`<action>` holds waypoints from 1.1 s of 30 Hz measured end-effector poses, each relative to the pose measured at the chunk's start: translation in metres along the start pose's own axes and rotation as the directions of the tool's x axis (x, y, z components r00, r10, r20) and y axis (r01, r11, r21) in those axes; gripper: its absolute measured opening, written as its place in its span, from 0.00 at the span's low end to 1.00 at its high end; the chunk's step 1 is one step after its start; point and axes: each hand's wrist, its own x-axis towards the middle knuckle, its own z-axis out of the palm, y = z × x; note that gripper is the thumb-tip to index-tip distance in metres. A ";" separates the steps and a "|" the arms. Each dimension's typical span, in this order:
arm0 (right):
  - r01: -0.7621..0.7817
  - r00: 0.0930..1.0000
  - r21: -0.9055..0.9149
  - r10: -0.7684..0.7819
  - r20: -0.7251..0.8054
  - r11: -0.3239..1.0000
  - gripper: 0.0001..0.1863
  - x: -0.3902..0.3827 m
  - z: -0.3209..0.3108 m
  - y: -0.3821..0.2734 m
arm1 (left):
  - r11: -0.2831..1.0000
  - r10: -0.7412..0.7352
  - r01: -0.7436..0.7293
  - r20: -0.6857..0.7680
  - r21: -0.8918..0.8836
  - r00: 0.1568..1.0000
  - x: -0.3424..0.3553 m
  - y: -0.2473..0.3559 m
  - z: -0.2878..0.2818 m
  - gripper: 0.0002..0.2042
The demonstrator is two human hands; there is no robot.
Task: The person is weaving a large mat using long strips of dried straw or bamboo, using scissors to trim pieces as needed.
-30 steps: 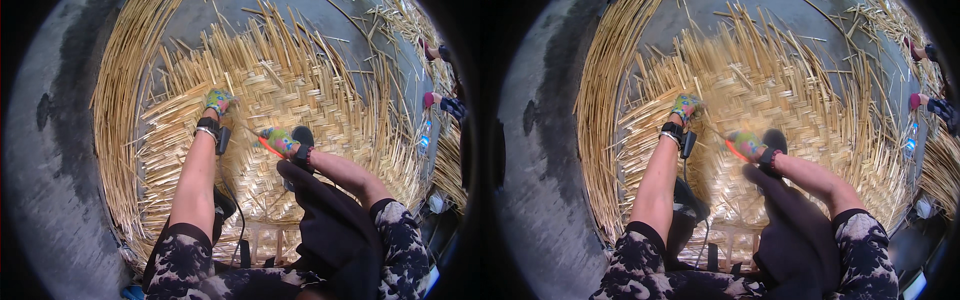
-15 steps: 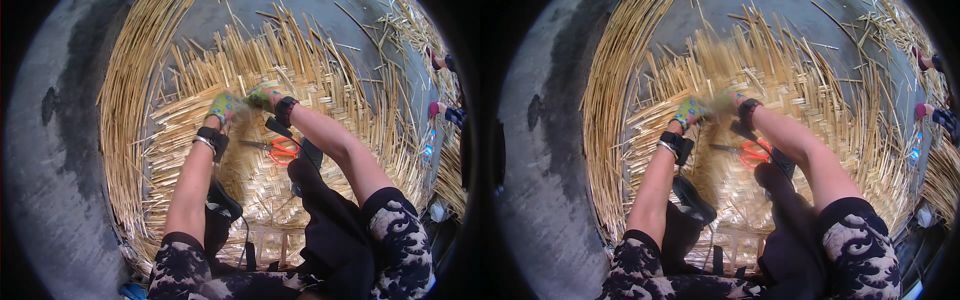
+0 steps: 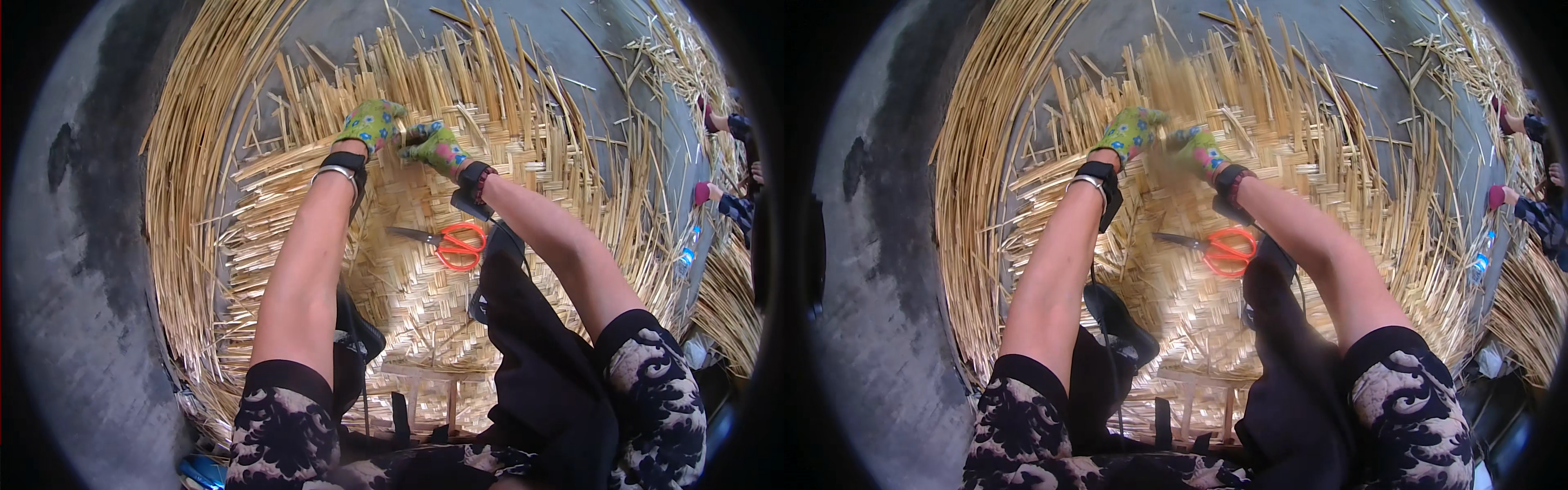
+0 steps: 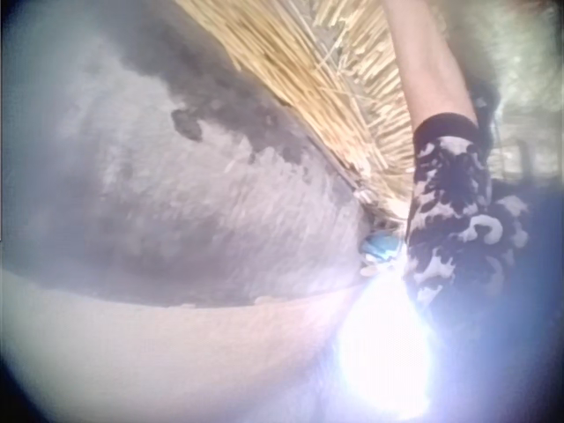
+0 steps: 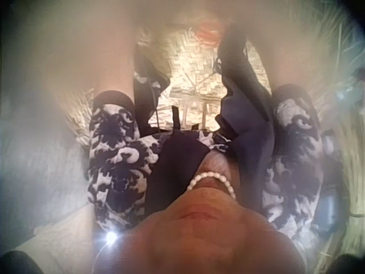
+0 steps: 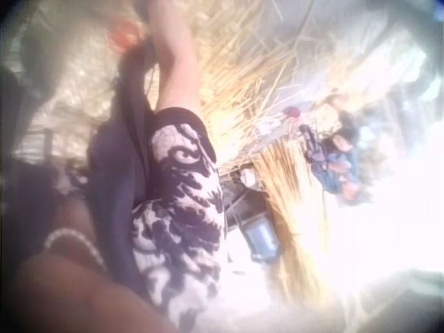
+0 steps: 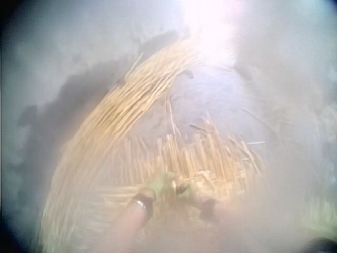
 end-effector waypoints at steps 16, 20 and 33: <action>0.170 0.978 -0.720 -0.206 0.038 0.673 0.11 -0.027 0.024 -0.049 | 0.998 -0.048 0.047 -0.006 -0.041 0.999 0.004 -0.009 0.000 0.14; 0.047 0.984 -0.776 -0.161 -0.071 0.629 0.10 -0.032 0.026 -0.053 | 0.997 -0.050 0.050 -0.006 -0.055 0.999 0.008 -0.005 0.004 0.14; -0.037 0.991 -0.835 -0.084 -0.100 0.549 0.15 -0.031 0.031 -0.057 | 0.996 -0.057 0.058 0.006 -0.071 0.998 -0.001 -0.005 -0.002 0.15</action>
